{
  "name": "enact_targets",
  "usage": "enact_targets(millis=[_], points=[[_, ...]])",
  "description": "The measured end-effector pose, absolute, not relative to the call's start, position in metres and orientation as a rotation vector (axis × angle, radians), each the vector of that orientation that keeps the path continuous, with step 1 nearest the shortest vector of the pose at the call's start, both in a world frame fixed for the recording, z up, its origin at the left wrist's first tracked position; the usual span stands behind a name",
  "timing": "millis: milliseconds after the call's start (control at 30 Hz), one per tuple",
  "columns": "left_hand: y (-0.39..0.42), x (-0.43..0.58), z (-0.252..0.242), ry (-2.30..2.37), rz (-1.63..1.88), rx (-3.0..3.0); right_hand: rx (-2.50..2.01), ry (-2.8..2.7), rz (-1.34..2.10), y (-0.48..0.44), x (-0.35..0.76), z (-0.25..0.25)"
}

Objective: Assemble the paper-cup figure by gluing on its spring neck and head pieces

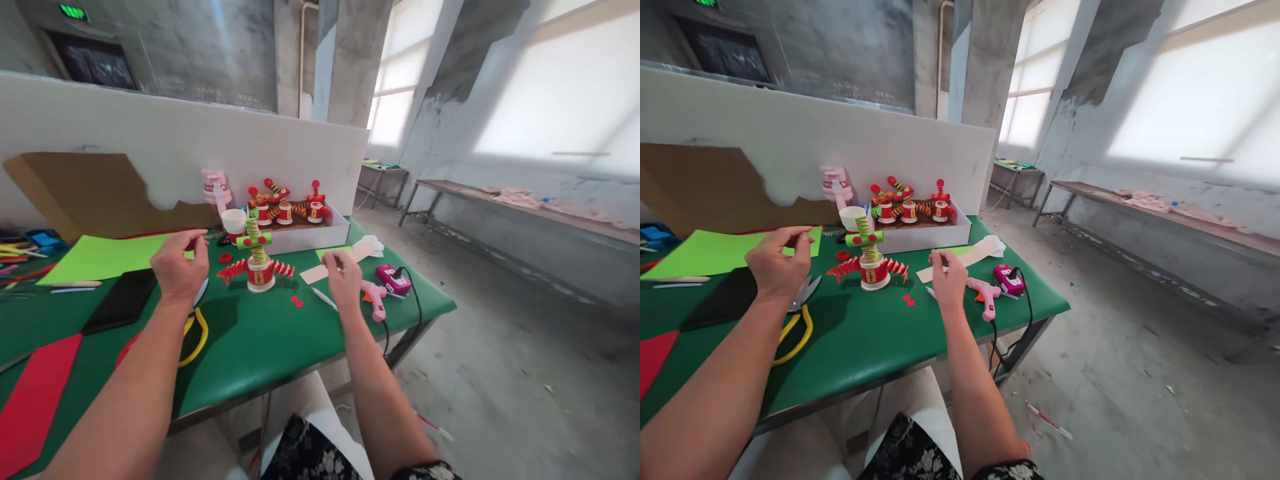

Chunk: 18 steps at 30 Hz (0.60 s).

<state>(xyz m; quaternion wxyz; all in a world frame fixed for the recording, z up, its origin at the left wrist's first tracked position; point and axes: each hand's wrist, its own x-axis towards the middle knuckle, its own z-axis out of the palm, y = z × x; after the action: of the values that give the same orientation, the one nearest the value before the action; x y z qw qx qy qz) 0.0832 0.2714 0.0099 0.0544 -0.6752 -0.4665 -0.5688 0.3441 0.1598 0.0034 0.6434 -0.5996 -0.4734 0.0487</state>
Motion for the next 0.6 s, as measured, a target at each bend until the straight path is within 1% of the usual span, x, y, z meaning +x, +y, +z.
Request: enact_targets(millis=[133,233,300,367,433,533,600], points=[[0.277,0.082,0.005,-1.413,-1.763,-1.98,-1.546,-1.042,-0.013,0.114,0.401,0.014],[0.282,0.079,0.0,-1.469,-1.723,-1.978,-1.648,-0.955,-0.188,0.076,0.431,0.023],[0.284,0.079,-0.003,-1.511,-1.687,-2.023,-1.685,-0.912,-0.238,0.058,0.439,0.026],[0.285,0.079,-0.005,-1.561,-1.672,-2.021,-1.659,-0.915,-0.173,0.052,0.435,0.025],[0.287,0.079,-0.006,-1.601,-1.663,-1.991,-1.574,-0.951,-0.029,0.059,0.419,0.025],[0.289,0.077,-0.005,-1.635,-1.639,-1.979,-1.46,-1.088,0.183,0.084,0.373,0.023],[0.29,0.072,-0.003,-1.654,-1.666,-1.94,-1.392,-1.28,0.284,0.099,0.332,0.018]])
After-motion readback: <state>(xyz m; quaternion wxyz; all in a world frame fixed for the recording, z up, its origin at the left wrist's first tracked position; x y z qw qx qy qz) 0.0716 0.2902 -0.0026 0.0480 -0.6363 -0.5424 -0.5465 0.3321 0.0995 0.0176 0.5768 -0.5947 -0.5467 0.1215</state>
